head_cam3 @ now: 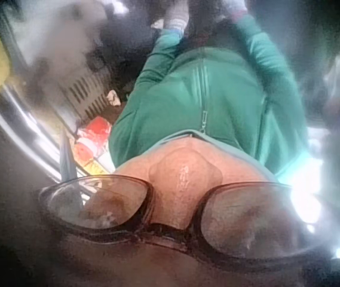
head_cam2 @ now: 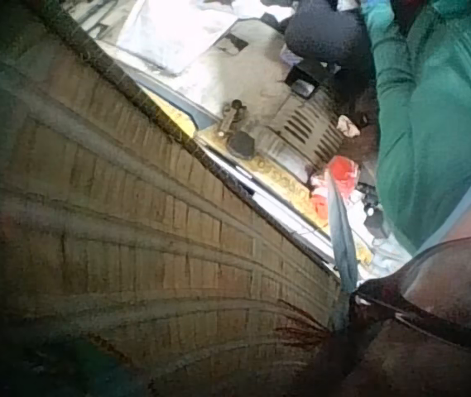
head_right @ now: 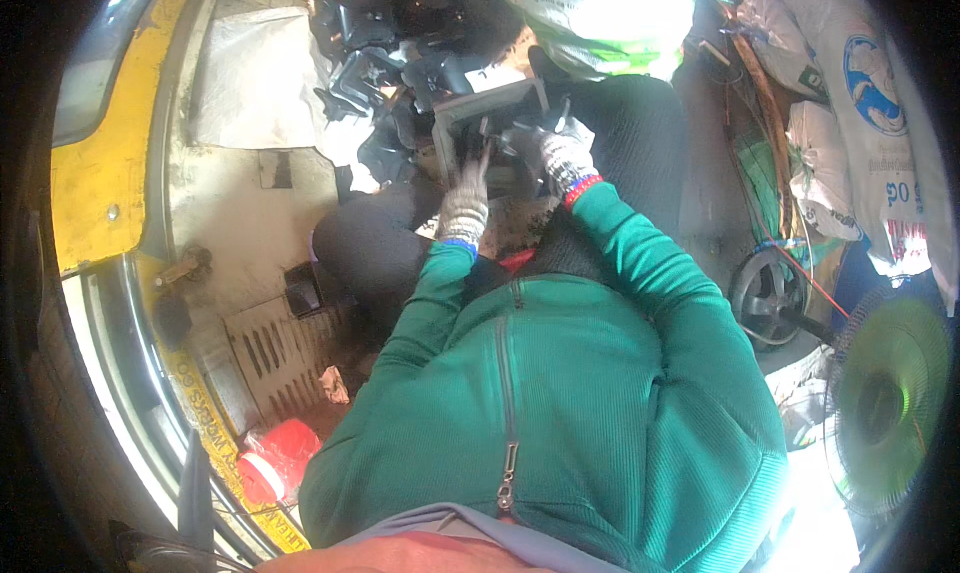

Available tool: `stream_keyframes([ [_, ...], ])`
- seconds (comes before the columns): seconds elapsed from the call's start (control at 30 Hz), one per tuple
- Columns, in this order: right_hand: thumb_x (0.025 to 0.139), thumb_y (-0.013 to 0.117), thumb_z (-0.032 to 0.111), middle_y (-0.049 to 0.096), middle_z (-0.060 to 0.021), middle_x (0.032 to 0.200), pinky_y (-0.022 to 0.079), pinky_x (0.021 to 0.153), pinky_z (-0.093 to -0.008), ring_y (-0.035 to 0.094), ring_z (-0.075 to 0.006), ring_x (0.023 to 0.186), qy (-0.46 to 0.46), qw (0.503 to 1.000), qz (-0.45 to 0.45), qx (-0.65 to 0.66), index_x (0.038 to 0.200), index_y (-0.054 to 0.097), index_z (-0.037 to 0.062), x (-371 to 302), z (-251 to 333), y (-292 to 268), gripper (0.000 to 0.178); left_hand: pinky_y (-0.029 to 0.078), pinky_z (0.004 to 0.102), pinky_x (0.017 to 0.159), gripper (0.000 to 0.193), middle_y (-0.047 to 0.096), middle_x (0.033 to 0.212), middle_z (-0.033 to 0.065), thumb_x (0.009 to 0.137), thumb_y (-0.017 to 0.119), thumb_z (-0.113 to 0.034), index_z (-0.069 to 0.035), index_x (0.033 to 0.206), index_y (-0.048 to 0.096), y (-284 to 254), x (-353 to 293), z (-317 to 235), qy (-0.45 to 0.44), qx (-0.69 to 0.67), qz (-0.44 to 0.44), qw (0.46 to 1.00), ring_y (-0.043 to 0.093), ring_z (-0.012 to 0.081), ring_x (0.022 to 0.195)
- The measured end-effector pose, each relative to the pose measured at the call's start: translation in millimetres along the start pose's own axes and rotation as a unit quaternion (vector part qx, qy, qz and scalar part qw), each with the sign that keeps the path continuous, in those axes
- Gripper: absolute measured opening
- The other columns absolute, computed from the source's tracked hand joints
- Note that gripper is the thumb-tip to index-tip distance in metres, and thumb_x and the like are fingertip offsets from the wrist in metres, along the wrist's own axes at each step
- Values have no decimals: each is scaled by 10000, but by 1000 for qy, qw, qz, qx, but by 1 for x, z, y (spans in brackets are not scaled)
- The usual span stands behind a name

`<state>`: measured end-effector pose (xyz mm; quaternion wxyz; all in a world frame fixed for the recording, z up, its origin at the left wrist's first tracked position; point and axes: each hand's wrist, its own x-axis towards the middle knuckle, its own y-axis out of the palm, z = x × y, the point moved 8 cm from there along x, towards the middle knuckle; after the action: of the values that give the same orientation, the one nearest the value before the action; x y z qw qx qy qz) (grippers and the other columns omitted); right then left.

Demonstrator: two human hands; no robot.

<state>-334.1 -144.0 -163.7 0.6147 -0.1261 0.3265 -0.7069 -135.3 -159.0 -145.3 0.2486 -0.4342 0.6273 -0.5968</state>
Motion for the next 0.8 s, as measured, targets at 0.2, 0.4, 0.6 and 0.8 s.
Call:
stream_keyframes([
  [0.2,937,639,351,700,-80,968,506,726,-353,642,-197,827,172,931,-93,308,1085,669,23,-3,-60,-13,361,510,446,717,363,649,983,175,995,527,-327,-112,1287,543,-56,24,16,-193,-221,32,955,657,339,825],
  [0.4,947,629,320,660,-177,1208,477,917,-354,632,-286,1082,291,914,-105,263,1286,610,52,-6,14,-50,433,397,279,410,243,590,681,31,955,621,-348,-129,1052,579,-29,-6,49,-383,-564,-2,732,512,120,480],
  [0.6,924,599,266,543,-232,1368,433,1046,-391,530,-340,1278,233,972,34,-12,1505,341,105,39,-7,5,656,449,251,501,155,586,770,-17,979,591,-280,-140,1044,604,-15,-29,47,-461,-625,7,631,575,100,642],
  [0.8,911,557,611,605,-198,1316,412,1043,-384,543,-330,1261,376,890,-193,172,1453,430,52,55,-102,42,789,470,274,561,193,570,827,24,981,593,-211,-79,1122,599,-2,-8,35,-278,-463,35,841,540,115,655],
])
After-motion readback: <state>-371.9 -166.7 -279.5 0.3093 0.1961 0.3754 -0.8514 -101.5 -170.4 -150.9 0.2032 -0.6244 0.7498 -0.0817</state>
